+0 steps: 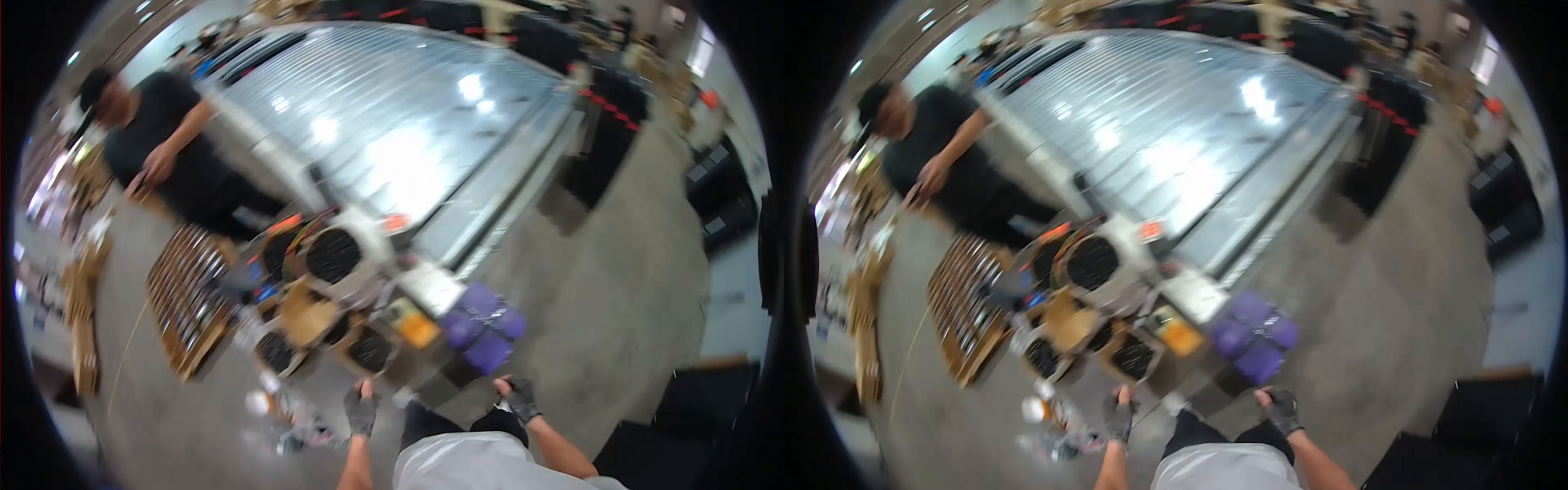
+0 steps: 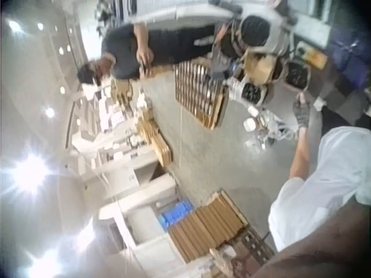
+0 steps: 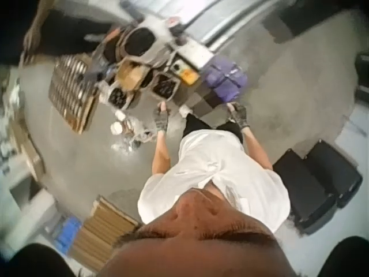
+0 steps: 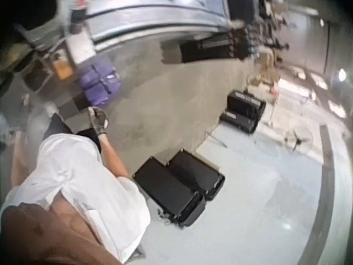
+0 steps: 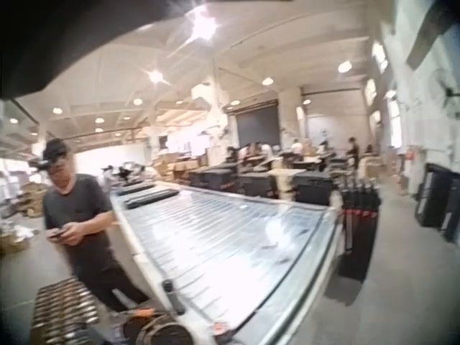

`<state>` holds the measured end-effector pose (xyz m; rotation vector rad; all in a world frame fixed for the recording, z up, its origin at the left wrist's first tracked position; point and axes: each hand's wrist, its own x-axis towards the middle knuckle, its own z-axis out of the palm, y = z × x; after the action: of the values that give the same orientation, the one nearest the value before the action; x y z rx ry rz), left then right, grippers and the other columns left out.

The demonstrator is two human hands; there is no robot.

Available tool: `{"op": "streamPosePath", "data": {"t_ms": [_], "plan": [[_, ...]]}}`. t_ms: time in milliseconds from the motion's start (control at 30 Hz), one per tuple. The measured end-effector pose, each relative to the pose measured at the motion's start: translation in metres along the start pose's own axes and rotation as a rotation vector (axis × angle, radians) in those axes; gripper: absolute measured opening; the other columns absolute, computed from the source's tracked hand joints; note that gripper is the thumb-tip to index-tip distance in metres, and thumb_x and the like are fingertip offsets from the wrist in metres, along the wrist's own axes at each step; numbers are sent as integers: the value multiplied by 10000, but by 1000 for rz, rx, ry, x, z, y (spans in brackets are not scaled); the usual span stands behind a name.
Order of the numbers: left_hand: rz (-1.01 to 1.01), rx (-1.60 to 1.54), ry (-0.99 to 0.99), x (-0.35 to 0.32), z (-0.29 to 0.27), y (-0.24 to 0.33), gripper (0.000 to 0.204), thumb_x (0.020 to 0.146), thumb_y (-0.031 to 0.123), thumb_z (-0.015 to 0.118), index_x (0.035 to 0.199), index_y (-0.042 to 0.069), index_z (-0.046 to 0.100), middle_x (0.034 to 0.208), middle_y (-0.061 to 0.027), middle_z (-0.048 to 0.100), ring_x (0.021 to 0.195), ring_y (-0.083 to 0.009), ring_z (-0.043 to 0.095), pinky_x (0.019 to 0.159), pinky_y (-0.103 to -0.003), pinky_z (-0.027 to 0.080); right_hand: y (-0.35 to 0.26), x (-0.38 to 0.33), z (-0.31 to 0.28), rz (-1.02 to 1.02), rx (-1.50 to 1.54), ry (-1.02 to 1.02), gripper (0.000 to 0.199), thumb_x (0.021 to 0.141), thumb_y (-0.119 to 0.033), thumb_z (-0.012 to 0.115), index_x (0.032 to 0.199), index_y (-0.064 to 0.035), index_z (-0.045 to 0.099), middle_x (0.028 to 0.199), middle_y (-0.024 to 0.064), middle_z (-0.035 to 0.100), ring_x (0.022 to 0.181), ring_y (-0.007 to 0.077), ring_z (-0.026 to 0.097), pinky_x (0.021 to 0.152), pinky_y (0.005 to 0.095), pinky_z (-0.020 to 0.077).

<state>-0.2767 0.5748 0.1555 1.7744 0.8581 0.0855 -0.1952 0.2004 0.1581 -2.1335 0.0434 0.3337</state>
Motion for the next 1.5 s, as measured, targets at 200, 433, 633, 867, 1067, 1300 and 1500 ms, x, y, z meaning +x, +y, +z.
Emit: {"op": "streamPosePath", "data": {"t_ms": [200,433,633,867,1067,1300,1500], "plan": [[202,82,-325,-71,195,20,275,907,249,610,1023,3,654,776,-54,656,628,-124,621,555,-263,500,79,15,-126,-11,69,74,350,869,-356,610,748,-31,658,614,117,608,586,213,614,594,353,462],[239,166,-636,-91,430,107,299,892,248,622,1042,-9,656,778,-65,674,655,-125,627,612,-267,508,162,31,-307,141,382,185,300,863,-294,643,779,-6,652,632,59,631,585,132,596,605,281,477],[392,214,-715,-72,609,218,294,887,244,612,1042,-1,657,793,-78,687,670,-135,635,649,-283,514,276,75,-409,161,667,490,192,806,-178,692,896,-11,661,779,83,664,668,157,637,621,289,498],[462,288,-878,36,857,314,290,888,265,593,988,4,670,790,-108,689,694,-177,650,682,-303,512,385,190,-570,780,444,236,520,843,-162,658,1305,-15,470,1292,173,531,1216,255,494,1022,331,380],[1059,314,-767,107,1035,508,265,876,285,604,992,58,677,854,-158,679,818,-284,664,742,-369,514,433,274,-653,780,412,698,272,797,-272,672,766,-4,703,679,74,657,608,189,585,615,327,473],[1382,98,-746,152,1171,794,193,861,207,628,988,67,664,930,-160,662,881,-334,639,765,-387,512,596,336,-658,886,417,528,569,820,-427,677,1298,-167,508,1376,115,480,1253,206,427,1049,369,325],[1515,240,-591,181,1287,973,325,859,278,636,1115,80,614,981,-154,657,913,-326,643,792,-403,511,623,398,-722,306,1147,540,316,922,-371,504,967,-75,606,879,52,613,793,209,551,674,374,429]]}}
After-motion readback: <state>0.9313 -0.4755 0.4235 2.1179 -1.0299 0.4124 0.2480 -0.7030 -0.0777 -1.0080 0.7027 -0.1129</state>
